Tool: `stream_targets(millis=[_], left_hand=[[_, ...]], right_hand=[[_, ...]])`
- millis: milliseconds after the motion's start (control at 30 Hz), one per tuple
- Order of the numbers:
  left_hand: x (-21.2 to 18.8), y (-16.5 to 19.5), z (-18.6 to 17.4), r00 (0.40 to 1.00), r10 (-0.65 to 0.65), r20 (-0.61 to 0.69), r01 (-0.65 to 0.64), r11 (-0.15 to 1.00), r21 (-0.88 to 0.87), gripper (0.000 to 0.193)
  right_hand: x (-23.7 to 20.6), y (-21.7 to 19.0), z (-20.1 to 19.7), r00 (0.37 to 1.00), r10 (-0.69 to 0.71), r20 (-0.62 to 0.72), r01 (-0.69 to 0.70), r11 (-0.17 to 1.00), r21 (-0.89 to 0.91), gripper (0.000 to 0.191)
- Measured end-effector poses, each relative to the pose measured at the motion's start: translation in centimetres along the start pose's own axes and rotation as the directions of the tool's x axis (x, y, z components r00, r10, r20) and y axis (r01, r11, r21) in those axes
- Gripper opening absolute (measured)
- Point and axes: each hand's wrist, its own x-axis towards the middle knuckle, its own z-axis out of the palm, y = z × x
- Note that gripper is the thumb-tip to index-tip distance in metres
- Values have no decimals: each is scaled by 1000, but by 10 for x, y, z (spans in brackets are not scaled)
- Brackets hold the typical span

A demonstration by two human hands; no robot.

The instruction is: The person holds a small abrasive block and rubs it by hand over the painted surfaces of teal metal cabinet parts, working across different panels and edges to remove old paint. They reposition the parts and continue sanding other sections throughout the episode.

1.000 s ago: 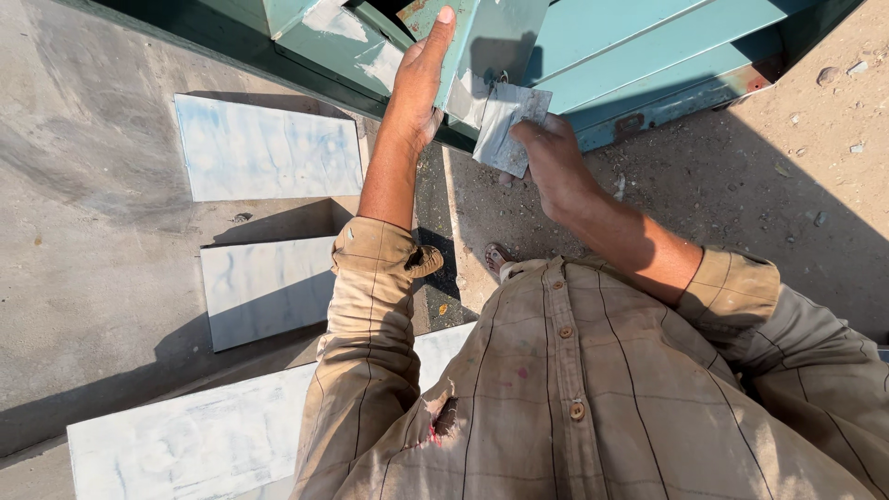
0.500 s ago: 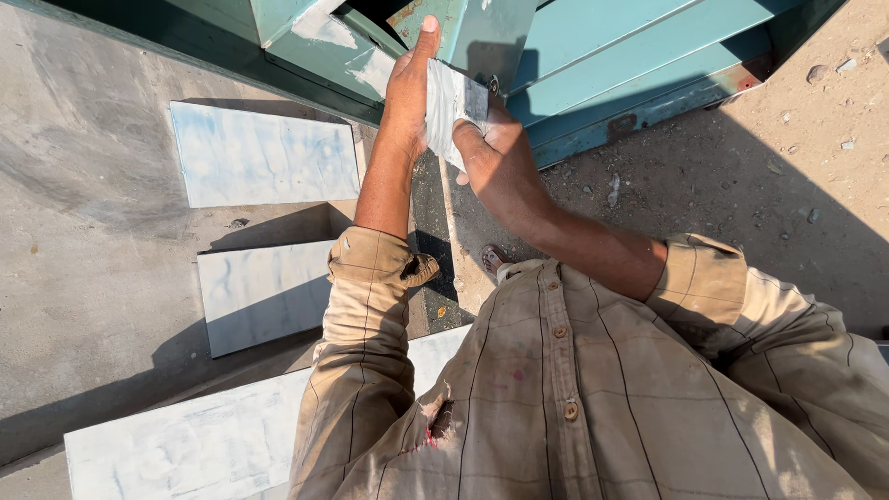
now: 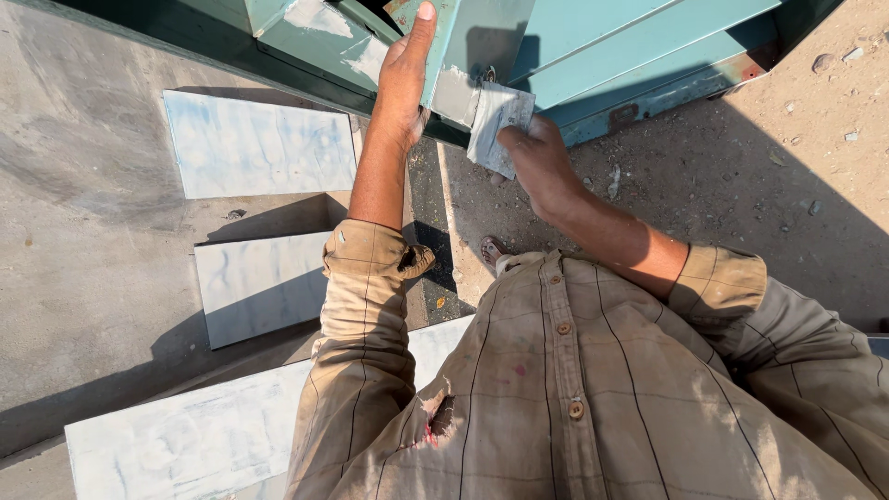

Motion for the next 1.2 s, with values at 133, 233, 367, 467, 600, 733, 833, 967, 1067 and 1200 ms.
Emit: stream_targets(millis=[133, 233, 367, 467, 600, 733, 833, 967, 1067, 1200], left_hand=[[-1, -1, 6, 1000, 14, -26, -15, 999, -39, 85], [0, -5, 8, 1000, 24, -20, -25, 998, -62, 83], [1, -7, 6, 999, 40, 9, -38, 989, -145, 71], [1, -7, 5, 999, 27, 20, -24, 989, -143, 63], [0, -8, 7, 1000, 14, 28, -11, 991, -133, 63], [1, -10, 9, 997, -28, -65, 29, 999, 17, 70], [2, -10, 10, 1000, 1, -7, -1, 999, -33, 76], [5, -12, 13, 999, 39, 8, -39, 998, -47, 77], [6, -13, 16, 999, 33, 0, -33, 996, -80, 78], [5, -13, 16, 997, 65, -32, -65, 998, 0, 78]], right_hand=[[5, -3, 15, 999, -34, 2, 34, 994, -106, 27], [-2, -10, 28, 997, -79, -4, 77, 982, -173, 24], [-21, -21, 24, 967, -212, 141, 228, 967, -114, 21], [-25, -28, 7, 980, -196, 34, 197, 980, -12, 22], [-18, -29, -10, 995, -98, -28, 98, 995, -8, 23], [-14, -17, -9, 998, -64, -23, 62, 997, -52, 24], [-12, -11, -7, 997, -75, 1, 75, 996, -49, 24], [-5, -13, -7, 997, -70, -19, 68, 994, -90, 24], [-2, -19, -2, 997, -58, -43, 51, 987, -152, 25], [-14, -30, 17, 958, -285, 18, 279, 922, -268, 24]])
